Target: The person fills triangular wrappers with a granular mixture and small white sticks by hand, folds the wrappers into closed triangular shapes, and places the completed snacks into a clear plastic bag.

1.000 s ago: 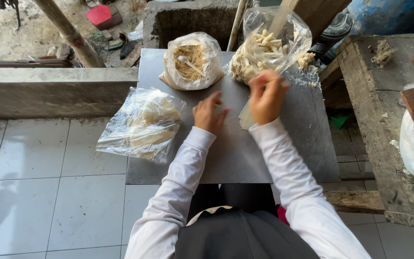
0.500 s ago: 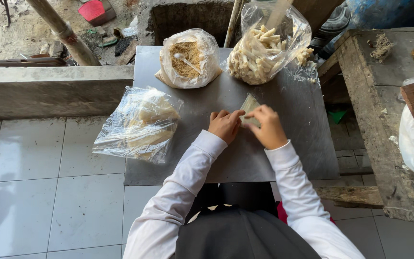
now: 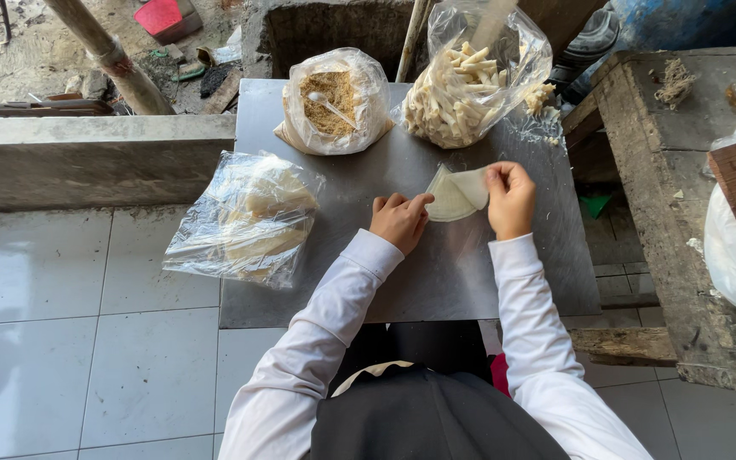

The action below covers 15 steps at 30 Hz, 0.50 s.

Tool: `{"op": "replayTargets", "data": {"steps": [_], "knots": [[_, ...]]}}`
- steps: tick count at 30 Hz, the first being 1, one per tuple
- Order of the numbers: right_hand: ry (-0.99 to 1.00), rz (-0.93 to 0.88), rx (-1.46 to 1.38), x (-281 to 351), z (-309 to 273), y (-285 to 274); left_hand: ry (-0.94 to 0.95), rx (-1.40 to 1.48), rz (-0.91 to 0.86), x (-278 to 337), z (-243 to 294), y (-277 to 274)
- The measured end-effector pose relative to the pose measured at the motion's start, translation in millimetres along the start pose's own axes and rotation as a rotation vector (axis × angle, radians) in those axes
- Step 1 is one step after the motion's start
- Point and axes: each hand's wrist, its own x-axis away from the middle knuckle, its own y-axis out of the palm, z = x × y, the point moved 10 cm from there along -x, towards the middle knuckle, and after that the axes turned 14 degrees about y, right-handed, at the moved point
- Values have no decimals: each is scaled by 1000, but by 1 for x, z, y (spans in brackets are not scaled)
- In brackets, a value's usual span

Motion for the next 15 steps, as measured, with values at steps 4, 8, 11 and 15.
{"op": "replayTargets", "data": {"steps": [4, 8, 11, 15], "knots": [[-134, -22, 102, -3, -61, 16, -24, 93, 152, 3, -8, -12], [-276, 12, 218, 22, -117, 56, -374, 525, 404, 21, -64, -21], [-431, -67, 344, 63, -127, 107, -729, 793, 460, 47, -104, -14], [-255, -326, 328, 86, -101, 150, -824, 661, 414, 63, -113, -26]]}}
